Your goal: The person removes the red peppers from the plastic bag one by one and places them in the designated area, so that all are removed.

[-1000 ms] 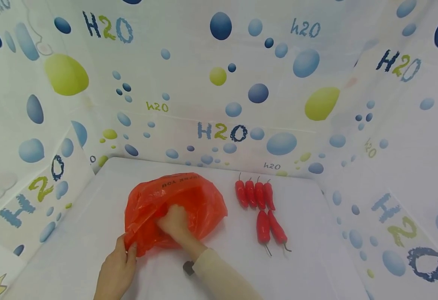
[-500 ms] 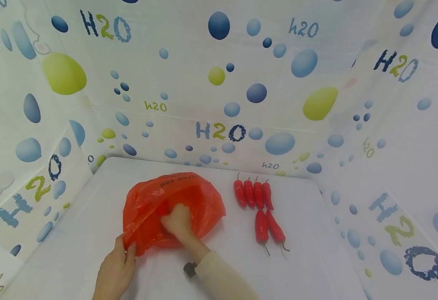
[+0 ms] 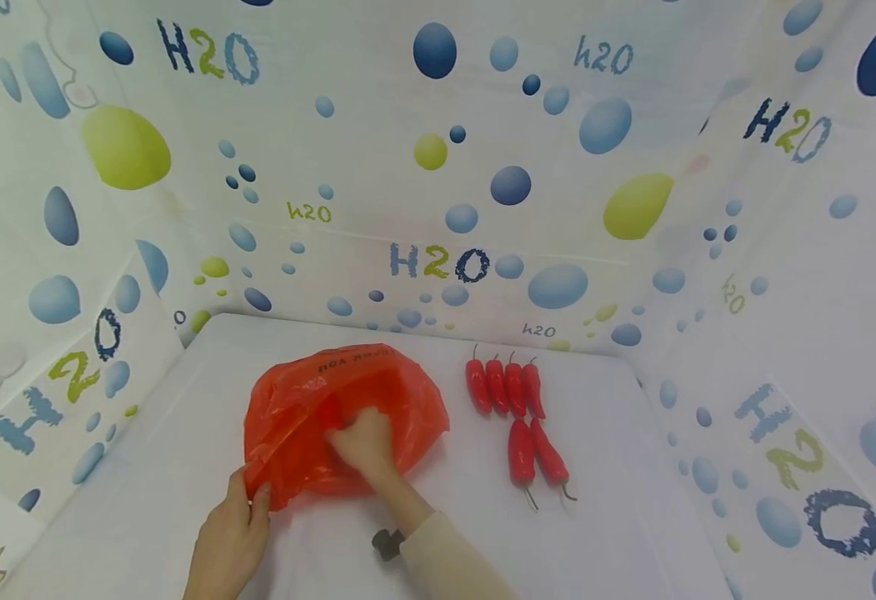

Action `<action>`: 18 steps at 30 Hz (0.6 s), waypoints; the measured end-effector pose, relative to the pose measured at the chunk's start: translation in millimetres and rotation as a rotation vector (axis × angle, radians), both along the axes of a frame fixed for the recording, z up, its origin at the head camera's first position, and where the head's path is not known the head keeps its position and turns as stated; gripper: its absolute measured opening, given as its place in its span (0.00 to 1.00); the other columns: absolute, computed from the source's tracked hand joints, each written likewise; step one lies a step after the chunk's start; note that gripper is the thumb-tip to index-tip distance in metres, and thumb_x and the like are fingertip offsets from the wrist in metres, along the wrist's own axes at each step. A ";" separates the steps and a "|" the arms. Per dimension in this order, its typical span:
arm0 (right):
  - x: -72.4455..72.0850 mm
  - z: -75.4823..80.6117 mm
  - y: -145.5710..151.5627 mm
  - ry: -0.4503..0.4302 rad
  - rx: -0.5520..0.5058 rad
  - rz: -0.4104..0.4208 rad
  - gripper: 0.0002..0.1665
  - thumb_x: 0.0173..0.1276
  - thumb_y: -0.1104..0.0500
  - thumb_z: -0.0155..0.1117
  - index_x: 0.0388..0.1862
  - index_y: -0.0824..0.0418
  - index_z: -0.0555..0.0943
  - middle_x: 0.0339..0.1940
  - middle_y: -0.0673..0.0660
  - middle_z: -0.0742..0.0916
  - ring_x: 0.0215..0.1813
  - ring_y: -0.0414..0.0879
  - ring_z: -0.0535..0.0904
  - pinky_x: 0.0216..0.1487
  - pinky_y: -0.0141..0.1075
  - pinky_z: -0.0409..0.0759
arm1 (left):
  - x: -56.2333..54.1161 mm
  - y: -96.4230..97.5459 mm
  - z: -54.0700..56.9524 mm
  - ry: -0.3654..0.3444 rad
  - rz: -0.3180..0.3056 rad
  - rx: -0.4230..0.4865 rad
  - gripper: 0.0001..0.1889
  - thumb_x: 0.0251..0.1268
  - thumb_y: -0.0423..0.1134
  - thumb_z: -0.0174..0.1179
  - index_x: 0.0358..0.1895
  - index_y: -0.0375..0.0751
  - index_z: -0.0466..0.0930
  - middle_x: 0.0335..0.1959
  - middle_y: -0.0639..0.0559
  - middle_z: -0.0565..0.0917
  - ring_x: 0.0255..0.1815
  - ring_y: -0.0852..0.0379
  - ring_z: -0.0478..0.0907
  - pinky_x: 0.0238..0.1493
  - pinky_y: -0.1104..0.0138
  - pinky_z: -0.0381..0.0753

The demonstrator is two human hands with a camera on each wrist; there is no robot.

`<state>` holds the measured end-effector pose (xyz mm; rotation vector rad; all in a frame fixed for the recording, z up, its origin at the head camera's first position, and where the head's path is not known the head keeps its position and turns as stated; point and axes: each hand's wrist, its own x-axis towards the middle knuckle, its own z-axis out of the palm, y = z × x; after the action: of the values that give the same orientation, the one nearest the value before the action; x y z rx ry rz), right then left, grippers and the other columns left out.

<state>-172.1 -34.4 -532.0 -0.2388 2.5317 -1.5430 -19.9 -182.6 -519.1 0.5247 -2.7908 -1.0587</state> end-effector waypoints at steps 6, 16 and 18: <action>3.2 4.2 7.3 -0.038 -0.013 -0.020 0.21 0.65 0.54 0.79 0.52 0.65 0.89 0.25 0.48 0.88 0.28 0.42 0.84 0.36 0.37 0.86 | -1.1 -0.2 0.1 -0.011 0.003 -0.002 0.26 0.82 0.40 0.48 0.71 0.25 0.59 0.40 0.36 0.86 0.37 0.40 0.84 0.46 0.39 0.83; 14.5 13.5 19.5 -0.007 -0.077 -0.020 0.23 0.64 0.54 0.80 0.52 0.67 0.88 0.34 0.50 0.91 0.32 0.39 0.86 0.38 0.37 0.88 | -3.4 2.0 0.6 -0.034 0.005 0.010 0.26 0.82 0.41 0.48 0.72 0.25 0.59 0.43 0.35 0.86 0.38 0.39 0.85 0.48 0.39 0.83; 17.2 14.1 21.7 0.004 -0.092 -0.023 0.22 0.63 0.54 0.80 0.51 0.67 0.88 0.34 0.51 0.91 0.32 0.39 0.86 0.37 0.37 0.88 | -3.2 2.4 0.4 -0.018 0.002 0.013 0.26 0.83 0.41 0.48 0.71 0.24 0.59 0.43 0.34 0.86 0.39 0.38 0.85 0.47 0.39 0.82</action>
<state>-154.9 -12.7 -517.9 -0.2258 2.4777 -1.6719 -23.0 -180.1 -518.7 0.5409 -2.7998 -1.0778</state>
